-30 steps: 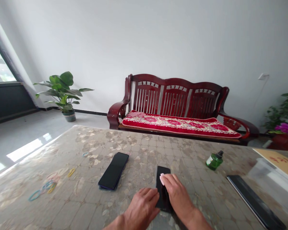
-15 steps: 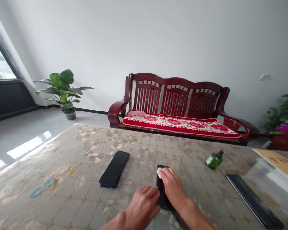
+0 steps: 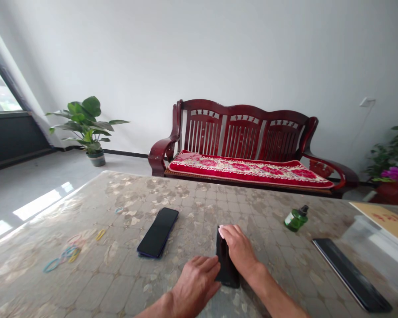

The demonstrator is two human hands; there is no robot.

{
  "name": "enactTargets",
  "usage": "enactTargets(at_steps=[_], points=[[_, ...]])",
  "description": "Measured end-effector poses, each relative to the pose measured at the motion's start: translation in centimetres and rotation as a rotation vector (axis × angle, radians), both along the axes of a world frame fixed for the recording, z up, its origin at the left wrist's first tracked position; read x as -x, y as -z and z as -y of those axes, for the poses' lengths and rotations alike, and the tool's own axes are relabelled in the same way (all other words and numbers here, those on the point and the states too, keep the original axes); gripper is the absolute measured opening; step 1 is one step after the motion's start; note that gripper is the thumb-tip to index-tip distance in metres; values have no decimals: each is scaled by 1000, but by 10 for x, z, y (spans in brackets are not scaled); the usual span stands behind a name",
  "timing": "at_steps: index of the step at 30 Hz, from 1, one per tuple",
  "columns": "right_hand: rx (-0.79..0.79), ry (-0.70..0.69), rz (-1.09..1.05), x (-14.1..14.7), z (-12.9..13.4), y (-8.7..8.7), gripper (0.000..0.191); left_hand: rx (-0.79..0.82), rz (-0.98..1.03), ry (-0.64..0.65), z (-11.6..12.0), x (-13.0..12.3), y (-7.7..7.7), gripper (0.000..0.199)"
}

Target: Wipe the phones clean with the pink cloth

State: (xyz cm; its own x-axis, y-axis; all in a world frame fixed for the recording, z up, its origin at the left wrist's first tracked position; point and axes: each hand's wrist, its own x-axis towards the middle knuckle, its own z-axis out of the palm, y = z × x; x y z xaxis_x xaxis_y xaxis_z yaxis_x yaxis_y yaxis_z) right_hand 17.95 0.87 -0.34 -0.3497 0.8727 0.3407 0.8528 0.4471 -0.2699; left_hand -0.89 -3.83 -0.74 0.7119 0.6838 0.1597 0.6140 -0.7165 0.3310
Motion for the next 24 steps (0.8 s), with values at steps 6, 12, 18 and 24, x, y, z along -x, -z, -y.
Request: enactTargets(at_steps=[6,12,18,24], points=[[-40,-91,37,-9,50,3,43,-50,19,2,0,-1,7,18],[-13,-31,-12,-11,19,-4,42,-111,52,-5,-1,-3,10,20],[75,47,-50,-10,6,-11,39,-133,61,-10,-1,-3,10,21],[100,-32,-63,-14,60,-10,35,-119,68,-9,-1,-4,10,20]])
